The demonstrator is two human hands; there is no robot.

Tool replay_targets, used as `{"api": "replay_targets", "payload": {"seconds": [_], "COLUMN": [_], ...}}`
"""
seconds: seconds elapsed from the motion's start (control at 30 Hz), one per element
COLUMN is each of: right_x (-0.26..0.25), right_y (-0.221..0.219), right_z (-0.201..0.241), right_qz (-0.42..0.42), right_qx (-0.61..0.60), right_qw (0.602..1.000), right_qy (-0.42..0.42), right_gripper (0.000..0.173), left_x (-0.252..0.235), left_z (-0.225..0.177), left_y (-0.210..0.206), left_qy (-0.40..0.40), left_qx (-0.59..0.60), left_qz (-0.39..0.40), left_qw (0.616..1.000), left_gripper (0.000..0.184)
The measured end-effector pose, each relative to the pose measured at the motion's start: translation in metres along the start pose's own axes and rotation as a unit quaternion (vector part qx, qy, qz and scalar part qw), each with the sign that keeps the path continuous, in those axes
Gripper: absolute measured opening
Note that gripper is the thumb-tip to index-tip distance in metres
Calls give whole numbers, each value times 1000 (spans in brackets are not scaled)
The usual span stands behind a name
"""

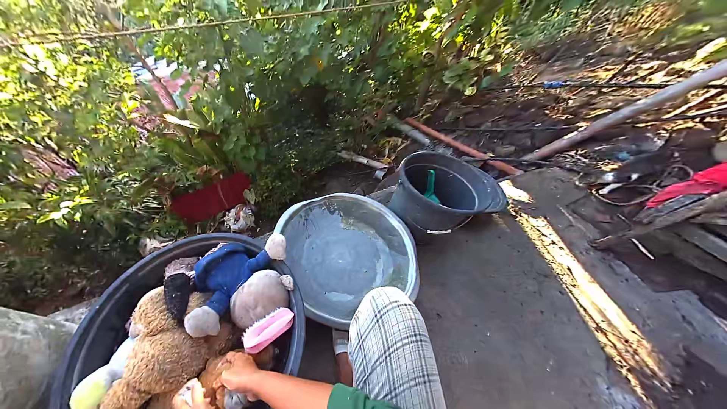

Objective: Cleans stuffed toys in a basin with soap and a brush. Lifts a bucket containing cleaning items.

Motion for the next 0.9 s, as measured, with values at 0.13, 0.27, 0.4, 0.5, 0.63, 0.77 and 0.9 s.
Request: {"api": "replay_targets", "payload": {"seconds": [0.13,0.27,0.4,0.5,0.63,0.77,0.9], "right_x": [21,41,43,26,21,30,14], "right_y": [-11,-30,-20,9,10,-9,13], "right_z": [8,-6,-1,-11,-15,-5,-18], "right_qz": [-10,55,54,-28,-30,67,29], "right_qx": [-20,61,39,-70,-75,-17,-32], "right_qw": [1000,996,996,997,997,998,999], "right_qy": [-9,31,53,33,0,4,16], "right_gripper": [42,47,49,35,30,22,28], "left_x": [43,-17,-26,11,-12,-65,-31], "left_z": [1,30,36,15,17,67,33], "left_y": [-15,19,11,-31,-30,11,-24], "left_qy": [-11,39,92,18,-8,180,103], "left_qx": [133,71,-27,61,-11,-22,-30], "left_qz": [-50,-115,-101,-4,-61,-166,-86], "left_qw": [990,990,990,998,998,969,990], "left_gripper": [47,49,42,41,43,51,44]}}
Point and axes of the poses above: each hand's wrist, its own x-axis away from the middle knuckle, its own y-axis out of the back of the hand, z = x × y, the point moved 5 cm from there along -x, towards the middle knuckle, and after that the axes turned 10 degrees about y, right-handed, at the moved point
